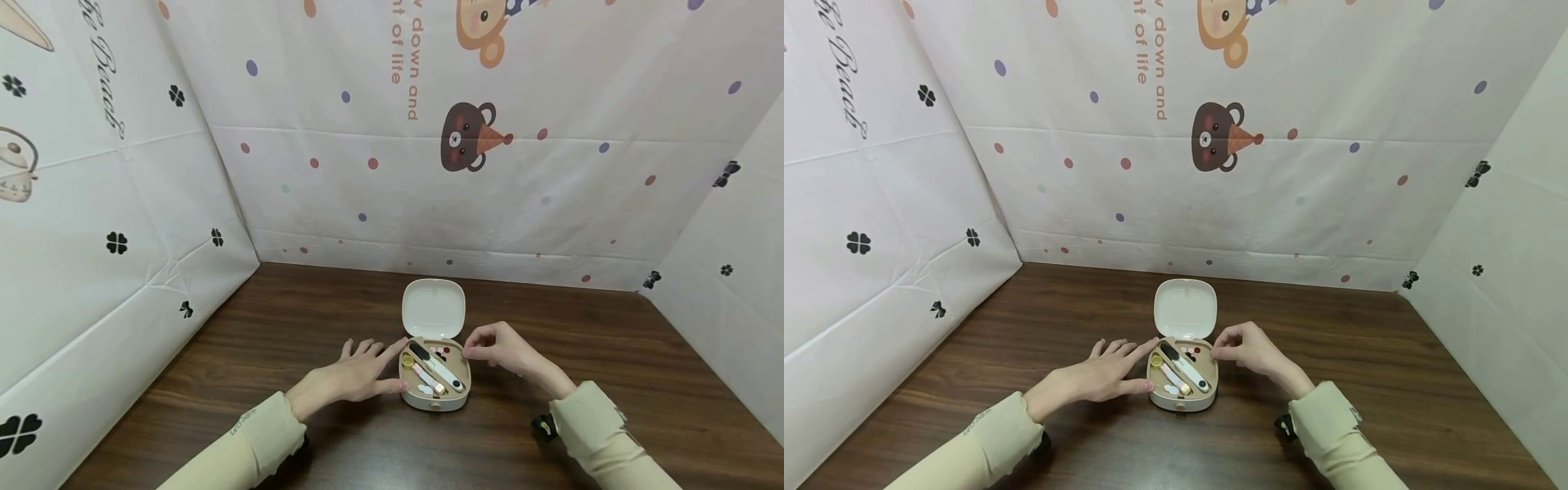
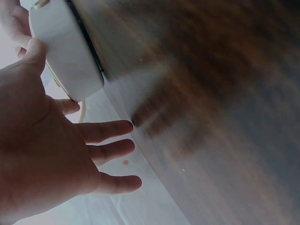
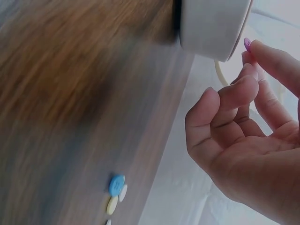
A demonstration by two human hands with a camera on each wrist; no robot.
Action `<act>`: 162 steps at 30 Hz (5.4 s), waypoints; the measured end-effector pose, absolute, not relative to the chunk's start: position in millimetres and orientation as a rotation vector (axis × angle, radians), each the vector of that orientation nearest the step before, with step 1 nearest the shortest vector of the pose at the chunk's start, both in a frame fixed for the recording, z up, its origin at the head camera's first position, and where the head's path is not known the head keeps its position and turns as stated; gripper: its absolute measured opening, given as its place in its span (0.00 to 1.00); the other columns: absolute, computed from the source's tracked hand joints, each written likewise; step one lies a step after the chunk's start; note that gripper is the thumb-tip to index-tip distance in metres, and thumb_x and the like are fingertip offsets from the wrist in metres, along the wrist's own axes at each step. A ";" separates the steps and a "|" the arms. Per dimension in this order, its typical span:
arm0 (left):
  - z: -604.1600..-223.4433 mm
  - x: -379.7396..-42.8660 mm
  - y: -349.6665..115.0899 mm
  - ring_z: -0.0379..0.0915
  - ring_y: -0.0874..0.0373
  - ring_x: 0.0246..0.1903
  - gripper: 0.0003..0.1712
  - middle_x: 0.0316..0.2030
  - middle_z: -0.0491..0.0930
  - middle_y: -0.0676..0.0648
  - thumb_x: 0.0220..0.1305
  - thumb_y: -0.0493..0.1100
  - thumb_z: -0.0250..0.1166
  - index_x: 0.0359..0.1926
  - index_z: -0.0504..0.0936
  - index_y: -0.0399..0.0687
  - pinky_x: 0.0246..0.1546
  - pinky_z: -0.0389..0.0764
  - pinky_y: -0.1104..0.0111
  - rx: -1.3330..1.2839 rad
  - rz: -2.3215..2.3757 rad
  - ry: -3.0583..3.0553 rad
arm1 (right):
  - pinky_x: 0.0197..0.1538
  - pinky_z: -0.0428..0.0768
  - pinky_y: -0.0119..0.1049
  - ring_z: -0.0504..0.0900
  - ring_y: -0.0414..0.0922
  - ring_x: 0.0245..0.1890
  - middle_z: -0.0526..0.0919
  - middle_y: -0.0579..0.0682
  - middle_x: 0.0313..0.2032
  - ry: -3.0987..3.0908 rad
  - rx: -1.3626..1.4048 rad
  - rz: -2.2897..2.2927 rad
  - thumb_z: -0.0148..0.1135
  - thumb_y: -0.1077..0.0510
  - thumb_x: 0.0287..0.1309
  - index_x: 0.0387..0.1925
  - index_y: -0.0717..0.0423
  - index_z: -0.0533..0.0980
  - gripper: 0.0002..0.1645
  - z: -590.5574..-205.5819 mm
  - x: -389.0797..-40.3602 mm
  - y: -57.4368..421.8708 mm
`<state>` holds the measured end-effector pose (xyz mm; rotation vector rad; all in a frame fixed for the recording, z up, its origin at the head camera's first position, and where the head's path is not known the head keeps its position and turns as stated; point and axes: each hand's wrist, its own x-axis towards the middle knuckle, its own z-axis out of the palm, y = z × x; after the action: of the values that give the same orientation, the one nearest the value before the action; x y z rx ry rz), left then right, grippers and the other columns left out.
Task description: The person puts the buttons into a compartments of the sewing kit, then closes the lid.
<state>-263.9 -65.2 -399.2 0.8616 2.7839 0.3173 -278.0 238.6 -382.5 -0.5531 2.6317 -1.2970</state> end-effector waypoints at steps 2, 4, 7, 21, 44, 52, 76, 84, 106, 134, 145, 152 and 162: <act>-399.1 -263.6 -65.1 0.51 0.40 0.72 0.48 0.69 0.63 0.39 0.63 0.75 0.46 0.76 0.43 0.65 0.65 0.48 0.33 0.860 0.317 2.783 | 0.23 0.71 0.28 0.69 0.35 0.22 0.76 0.44 0.23 2.631 -0.552 -1.299 0.68 0.57 0.55 0.31 0.61 0.82 0.09 -383.4 -279.3 236.1; -398.9 -263.3 -65.1 0.51 0.40 0.72 0.48 0.69 0.63 0.39 0.63 0.75 0.46 0.76 0.43 0.65 0.65 0.48 0.33 0.859 0.318 2.783 | 0.22 0.70 0.28 0.69 0.35 0.21 0.76 0.45 0.22 2.645 -0.563 -1.291 0.69 0.57 0.55 0.31 0.61 0.82 0.09 -384.7 -280.7 233.7; -398.4 -263.2 -65.4 0.52 0.40 0.71 0.48 0.68 0.63 0.39 0.62 0.75 0.46 0.76 0.44 0.64 0.65 0.48 0.33 0.859 0.323 2.782 | 0.22 0.70 0.28 0.69 0.34 0.21 0.76 0.46 0.22 2.677 -0.582 -1.263 0.69 0.57 0.55 0.30 0.60 0.82 0.09 -387.0 -282.6 230.1; -398.6 -264.0 -65.9 0.52 0.40 0.71 0.48 0.68 0.63 0.39 0.62 0.75 0.46 0.77 0.43 0.64 0.65 0.48 0.33 0.862 0.330 2.779 | 0.24 0.68 0.27 0.68 0.33 0.20 0.77 0.44 0.20 2.752 -0.648 -1.200 0.69 0.58 0.54 0.28 0.57 0.83 0.06 -393.3 -286.2 218.0; -397.7 -262.9 -65.4 0.51 0.40 0.72 0.48 0.69 0.62 0.38 0.63 0.75 0.46 0.77 0.42 0.65 0.65 0.47 0.33 0.852 0.326 2.774 | 0.24 0.65 0.27 0.66 0.34 0.19 0.71 0.41 0.17 2.899 -0.643 -1.159 0.70 0.57 0.52 0.22 0.52 0.82 0.07 -394.2 -283.3 216.0; -397.4 -263.1 -65.1 0.51 0.41 0.72 0.48 0.69 0.63 0.39 0.62 0.76 0.45 0.77 0.42 0.65 0.66 0.48 0.34 0.842 0.323 2.776 | 0.27 0.67 0.27 0.69 0.35 0.22 0.76 0.43 0.19 2.950 -0.599 -1.168 0.67 0.57 0.56 0.24 0.54 0.82 0.07 -388.4 -279.4 233.8; -395.8 -261.8 -65.3 0.51 0.40 0.72 0.48 0.69 0.62 0.39 0.63 0.75 0.46 0.77 0.43 0.65 0.66 0.47 0.33 0.845 0.330 2.766 | 0.23 0.69 0.35 0.72 0.39 0.18 0.81 0.41 0.20 3.089 -0.295 -0.669 0.67 0.59 0.53 0.23 0.50 0.80 0.06 -397.3 -271.2 300.1; -396.7 -263.5 -64.9 0.51 0.39 0.72 0.48 0.69 0.62 0.39 0.62 0.75 0.46 0.76 0.43 0.65 0.66 0.47 0.33 0.842 0.334 2.772 | 0.22 0.68 0.36 0.72 0.40 0.18 0.80 0.42 0.21 3.073 -0.278 -0.609 0.68 0.59 0.53 0.24 0.49 0.81 0.05 -398.8 -272.7 303.7; -398.5 -264.7 -64.7 0.51 0.40 0.72 0.49 0.69 0.62 0.39 0.62 0.76 0.46 0.76 0.42 0.66 0.66 0.48 0.34 0.840 0.319 2.780 | 0.25 0.68 0.36 0.71 0.40 0.21 0.79 0.42 0.21 3.068 -0.353 -0.564 0.66 0.62 0.54 0.23 0.51 0.79 0.07 -396.6 -271.1 303.6; -397.6 -263.2 -64.8 0.51 0.40 0.72 0.48 0.69 0.62 0.38 0.62 0.76 0.45 0.77 0.42 0.66 0.66 0.47 0.33 0.833 0.317 2.775 | 0.23 0.68 0.28 0.67 0.32 0.17 0.75 0.43 0.18 2.843 -0.571 -0.976 0.66 0.60 0.57 0.25 0.57 0.78 0.07 -390.3 -273.6 295.3; -398.6 -263.1 -65.1 0.51 0.40 0.72 0.48 0.69 0.61 0.38 0.62 0.76 0.46 0.76 0.42 0.65 0.66 0.47 0.33 0.840 0.325 2.774 | 0.22 0.69 0.28 0.68 0.34 0.19 0.73 0.45 0.23 2.660 -0.548 -1.154 0.66 0.56 0.58 0.29 0.62 0.79 0.11 -380.3 -274.4 279.6; -397.5 -263.4 -65.1 0.50 0.40 0.72 0.48 0.70 0.60 0.37 0.62 0.75 0.46 0.77 0.42 0.65 0.66 0.47 0.34 0.833 0.322 2.771 | 0.23 0.70 0.30 0.69 0.36 0.19 0.73 0.45 0.23 2.608 -0.545 -1.217 0.66 0.55 0.58 0.31 0.63 0.79 0.12 -379.9 -277.2 268.8; -396.7 -262.9 -65.2 0.50 0.40 0.72 0.48 0.70 0.60 0.37 0.63 0.75 0.46 0.77 0.42 0.65 0.66 0.47 0.34 0.830 0.321 2.765 | 0.25 0.73 0.34 0.70 0.37 0.20 0.74 0.44 0.22 2.590 -0.551 -1.233 0.66 0.54 0.57 0.31 0.61 0.79 0.12 -383.1 -282.9 254.4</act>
<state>-262.9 -65.2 -396.7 0.8303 2.7648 0.3212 -282.9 254.4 -383.1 -0.5515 2.5899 -1.2327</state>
